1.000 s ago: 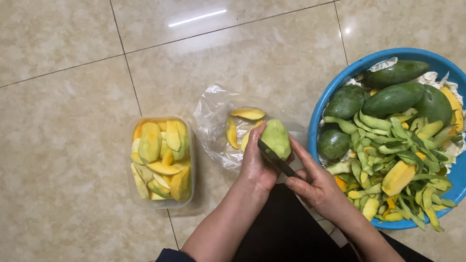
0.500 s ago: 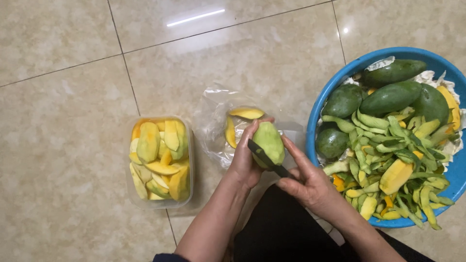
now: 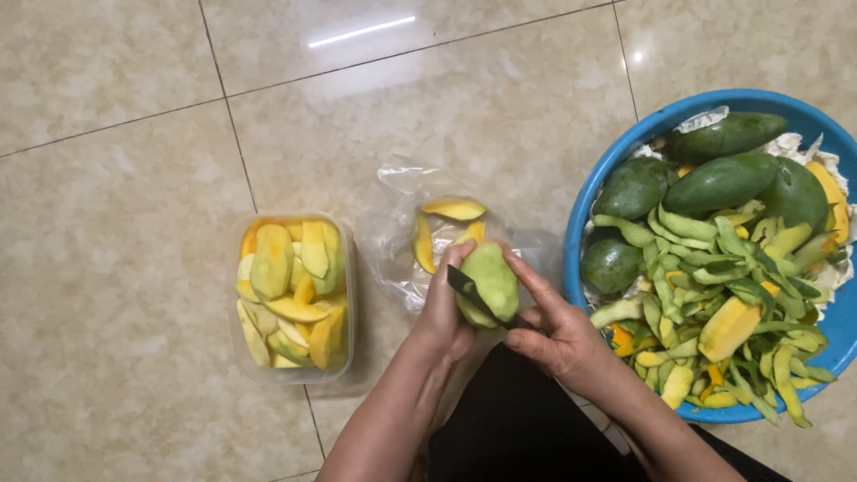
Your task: Peeling and slicing mangoes with a knife and placing the pieces into a container.
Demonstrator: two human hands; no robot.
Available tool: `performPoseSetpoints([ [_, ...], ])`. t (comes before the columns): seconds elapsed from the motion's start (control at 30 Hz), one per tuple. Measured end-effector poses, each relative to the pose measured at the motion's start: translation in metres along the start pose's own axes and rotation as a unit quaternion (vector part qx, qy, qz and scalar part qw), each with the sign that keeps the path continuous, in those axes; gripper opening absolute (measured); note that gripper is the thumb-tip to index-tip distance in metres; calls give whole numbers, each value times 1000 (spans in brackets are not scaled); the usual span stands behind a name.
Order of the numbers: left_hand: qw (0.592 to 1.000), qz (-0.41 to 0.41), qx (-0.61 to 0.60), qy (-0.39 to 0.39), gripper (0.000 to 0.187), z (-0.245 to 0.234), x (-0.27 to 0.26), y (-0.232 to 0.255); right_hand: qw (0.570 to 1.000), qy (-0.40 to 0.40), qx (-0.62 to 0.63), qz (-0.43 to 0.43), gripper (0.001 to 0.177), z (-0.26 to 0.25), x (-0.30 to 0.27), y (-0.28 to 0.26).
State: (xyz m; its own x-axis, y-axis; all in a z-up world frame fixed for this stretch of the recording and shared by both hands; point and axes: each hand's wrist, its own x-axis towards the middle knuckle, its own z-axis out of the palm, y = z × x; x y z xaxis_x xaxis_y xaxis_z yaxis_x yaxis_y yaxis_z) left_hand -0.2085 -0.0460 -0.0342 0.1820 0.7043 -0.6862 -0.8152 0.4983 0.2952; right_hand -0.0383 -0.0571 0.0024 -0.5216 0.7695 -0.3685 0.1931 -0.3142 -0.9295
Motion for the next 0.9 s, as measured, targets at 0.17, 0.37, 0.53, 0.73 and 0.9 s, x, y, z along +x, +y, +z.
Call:
performPoseSetpoints([
  [0.17, 1000, 23, 13, 17, 43, 6, -2, -3, 999, 12, 18, 36, 91, -5, 1, 12],
  [0.37, 999, 36, 14, 19, 45, 4, -5, -6, 997, 7, 69, 45, 96, -8, 3, 17],
  [0.53, 995, 81, 57, -19, 47, 2, -7, 0, 993, -17, 119, -15, 95, -9, 10, 34],
  [0.73, 979, 161, 111, -63, 47, -13, 5, -5, 989, -4, 148, -30, 89, -4, 10, 28],
  [0.9, 996, 33, 15, -87, 49, -24, 16, -25, 996, 38, 74, 35, 89, -8, -2, 16],
])
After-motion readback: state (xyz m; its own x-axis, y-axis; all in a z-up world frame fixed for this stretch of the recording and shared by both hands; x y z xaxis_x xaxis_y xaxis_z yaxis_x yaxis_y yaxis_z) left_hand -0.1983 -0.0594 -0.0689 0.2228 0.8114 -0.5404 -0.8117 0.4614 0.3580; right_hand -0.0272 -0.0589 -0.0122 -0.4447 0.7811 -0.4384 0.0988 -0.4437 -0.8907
